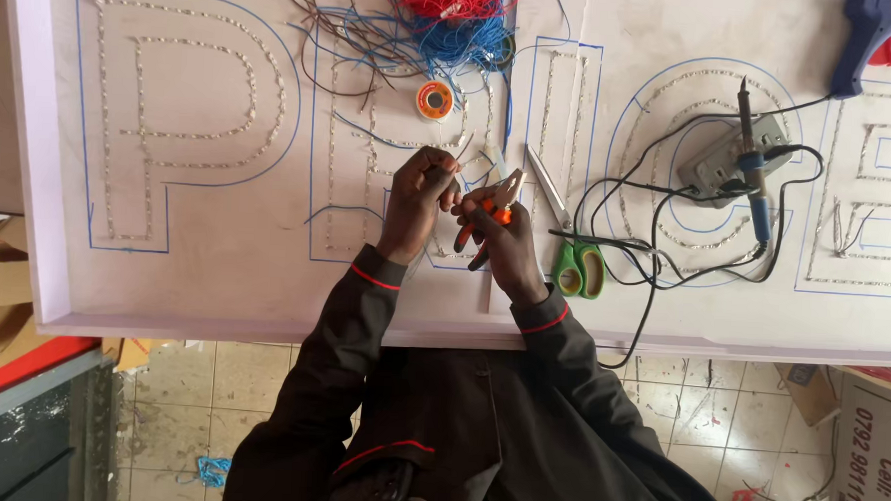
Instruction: The person uses pliers to strip insulation from the ends of blue and red wires on a white board with LED letter outlines. The person repeatedly cuts and strips wire segments while arranging them along the letter shapes.
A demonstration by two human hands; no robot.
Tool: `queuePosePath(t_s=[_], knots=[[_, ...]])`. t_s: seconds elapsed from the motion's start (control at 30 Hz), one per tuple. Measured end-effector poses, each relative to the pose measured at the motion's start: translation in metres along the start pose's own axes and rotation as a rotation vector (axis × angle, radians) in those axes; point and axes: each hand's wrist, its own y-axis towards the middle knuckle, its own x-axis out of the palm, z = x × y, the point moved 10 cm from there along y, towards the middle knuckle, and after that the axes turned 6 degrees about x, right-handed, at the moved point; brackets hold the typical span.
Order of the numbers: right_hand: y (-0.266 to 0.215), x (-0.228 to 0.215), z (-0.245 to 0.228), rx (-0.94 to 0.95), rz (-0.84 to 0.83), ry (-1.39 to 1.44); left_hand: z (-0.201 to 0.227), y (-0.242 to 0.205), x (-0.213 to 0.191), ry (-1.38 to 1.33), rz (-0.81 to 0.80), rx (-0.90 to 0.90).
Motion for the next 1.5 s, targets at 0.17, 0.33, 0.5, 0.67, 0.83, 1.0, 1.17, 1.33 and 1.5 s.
queuePosePath(t_s=[0.17,0.33,0.5,0.67,0.83,1.0,1.17,1.33,1.5], knots=[[0.006,0.004,0.007,-0.041,0.055,-0.039,-0.004,-0.002,-0.012,0.062,-0.019,-0.031],[-0.021,0.034,-0.032,-0.021,0.085,-0.031,0.009,-0.004,-0.02,0.099,-0.059,-0.025],[-0.019,0.036,-0.038,-0.033,0.098,-0.071,-0.006,0.002,-0.04,0.188,-0.045,-0.001],[-0.015,0.043,-0.03,0.05,0.042,-0.163,-0.03,0.004,-0.051,0.329,-0.08,0.019],[-0.004,0.029,-0.017,-0.014,-0.055,-0.253,-0.015,0.001,-0.042,0.317,-0.128,0.0],[-0.003,0.015,-0.029,-0.172,-0.15,-0.542,-0.007,0.003,-0.033,0.29,-0.218,0.011],[0.0,0.011,-0.033,-0.207,-0.132,-0.662,-0.03,0.013,-0.042,0.234,-0.19,-0.074],[0.013,0.006,-0.022,-0.164,-0.108,-0.612,-0.052,0.012,-0.043,0.248,-0.153,-0.109],[0.017,0.0,-0.02,-0.2,-0.156,-0.513,-0.05,0.012,-0.038,0.26,-0.16,-0.13]])
